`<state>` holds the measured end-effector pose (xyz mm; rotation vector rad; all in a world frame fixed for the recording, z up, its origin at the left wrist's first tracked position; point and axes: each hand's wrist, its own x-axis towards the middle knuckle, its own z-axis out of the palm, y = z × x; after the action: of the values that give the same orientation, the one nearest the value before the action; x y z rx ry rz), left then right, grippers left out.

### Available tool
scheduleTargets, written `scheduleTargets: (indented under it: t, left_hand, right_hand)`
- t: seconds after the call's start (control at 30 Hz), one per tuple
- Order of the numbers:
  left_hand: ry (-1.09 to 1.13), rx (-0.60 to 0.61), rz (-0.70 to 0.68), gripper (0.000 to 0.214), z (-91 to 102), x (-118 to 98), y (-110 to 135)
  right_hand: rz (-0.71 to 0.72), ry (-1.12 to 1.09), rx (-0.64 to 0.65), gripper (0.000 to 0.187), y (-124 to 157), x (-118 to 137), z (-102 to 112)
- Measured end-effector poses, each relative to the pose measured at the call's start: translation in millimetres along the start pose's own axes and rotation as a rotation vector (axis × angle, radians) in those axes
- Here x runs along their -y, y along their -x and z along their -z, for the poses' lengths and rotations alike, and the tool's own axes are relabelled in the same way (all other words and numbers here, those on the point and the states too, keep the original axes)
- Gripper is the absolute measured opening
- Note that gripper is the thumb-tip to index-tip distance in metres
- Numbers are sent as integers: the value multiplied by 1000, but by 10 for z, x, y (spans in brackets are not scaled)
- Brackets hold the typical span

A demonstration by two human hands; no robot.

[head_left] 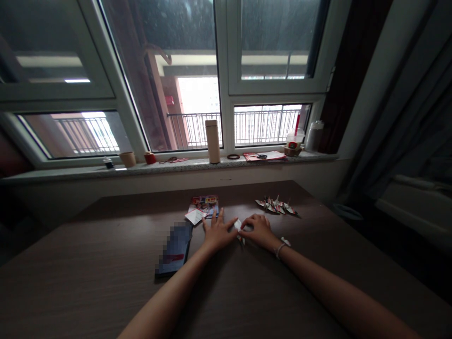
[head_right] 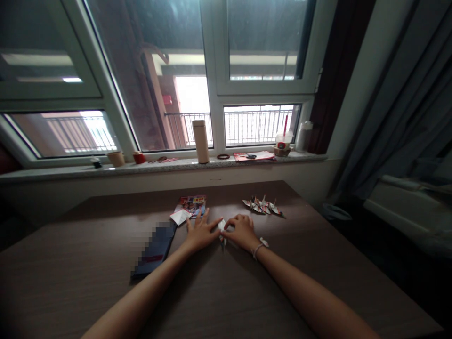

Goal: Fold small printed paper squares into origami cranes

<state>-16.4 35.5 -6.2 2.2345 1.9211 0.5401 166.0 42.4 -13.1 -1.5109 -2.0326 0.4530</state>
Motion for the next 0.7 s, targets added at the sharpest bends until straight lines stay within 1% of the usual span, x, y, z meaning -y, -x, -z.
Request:
scheduleTargets:
  t: [0.1, 0.33, 0.5, 0.6, 0.7]
  left_hand:
    - [-1, 6, 5, 46, 9, 10, 4]
    - [-43, -117, -11, 36, 1, 10, 59]
    - [-54, -161, -28, 29, 22, -18, 78]
    - [-56, -196, -31, 26, 49, -33, 78]
    - [-59, -205, -45, 21, 71, -56, 85]
  right_hand:
    - [-7, 0, 23, 23, -7, -1, 19]
    - [-7, 9, -13, 21, -48, -80, 48]
    - [45, 50, -32, 19, -56, -115, 93]
    - [49, 55, -26, 17, -55, -117, 109]
    - [54, 64, -11, 16, -58, -118, 103]
